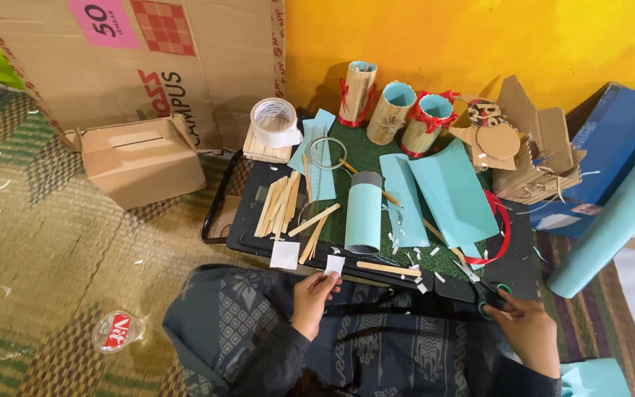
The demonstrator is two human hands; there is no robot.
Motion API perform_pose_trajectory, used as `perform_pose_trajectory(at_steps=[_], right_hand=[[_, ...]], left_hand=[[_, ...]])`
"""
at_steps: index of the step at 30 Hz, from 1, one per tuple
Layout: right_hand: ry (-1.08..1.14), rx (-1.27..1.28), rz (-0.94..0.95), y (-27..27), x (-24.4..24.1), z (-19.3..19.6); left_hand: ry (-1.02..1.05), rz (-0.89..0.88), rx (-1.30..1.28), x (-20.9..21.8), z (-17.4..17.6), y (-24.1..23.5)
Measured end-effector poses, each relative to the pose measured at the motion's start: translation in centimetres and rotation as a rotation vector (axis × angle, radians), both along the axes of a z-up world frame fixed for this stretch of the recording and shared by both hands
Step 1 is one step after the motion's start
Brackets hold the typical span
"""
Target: Cutting small white paper squares and attaching them to the ends of wooden sticks for a craft project.
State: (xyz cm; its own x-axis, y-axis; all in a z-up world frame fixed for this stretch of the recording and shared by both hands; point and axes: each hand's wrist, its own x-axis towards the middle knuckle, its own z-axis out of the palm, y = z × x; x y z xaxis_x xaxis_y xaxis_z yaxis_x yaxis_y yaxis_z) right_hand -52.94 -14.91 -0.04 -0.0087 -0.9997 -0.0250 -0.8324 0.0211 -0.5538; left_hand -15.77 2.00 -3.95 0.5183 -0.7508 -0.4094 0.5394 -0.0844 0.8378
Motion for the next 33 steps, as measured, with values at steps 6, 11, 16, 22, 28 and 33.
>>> perform_pose_trajectory(at_steps=[6,11,16,22,28,33], right_hand=[[0.215,-0.153,0.153,-0.2,0.4,-0.7],[0.189,-0.055,0.164,-0.2,0.6,0.6],[0.001,0.420,0.123,-1.4,1.9,4.8],[-0.396,0.563,0.080,-3.6,-0.7,3.1],[-0.651,0.847,0.327,-3.7,3.9,1.7],[-0.279,1.082,0.842,-2.8,13.9,3.4]], left_hand=[[0.037,0.013,-0.030,-0.2,-0.9,0.0],[0.071,0.027,-0.070,-0.4,-1.8,-0.2],[0.108,0.038,-0.113,-0.5,-2.7,-0.4],[0.126,0.022,-0.133,-0.3,-2.7,-0.2],[0.185,0.016,-0.182,-0.1,-3.0,-0.4],[0.195,-0.002,-0.145,0.0,-2.9,-0.4]])
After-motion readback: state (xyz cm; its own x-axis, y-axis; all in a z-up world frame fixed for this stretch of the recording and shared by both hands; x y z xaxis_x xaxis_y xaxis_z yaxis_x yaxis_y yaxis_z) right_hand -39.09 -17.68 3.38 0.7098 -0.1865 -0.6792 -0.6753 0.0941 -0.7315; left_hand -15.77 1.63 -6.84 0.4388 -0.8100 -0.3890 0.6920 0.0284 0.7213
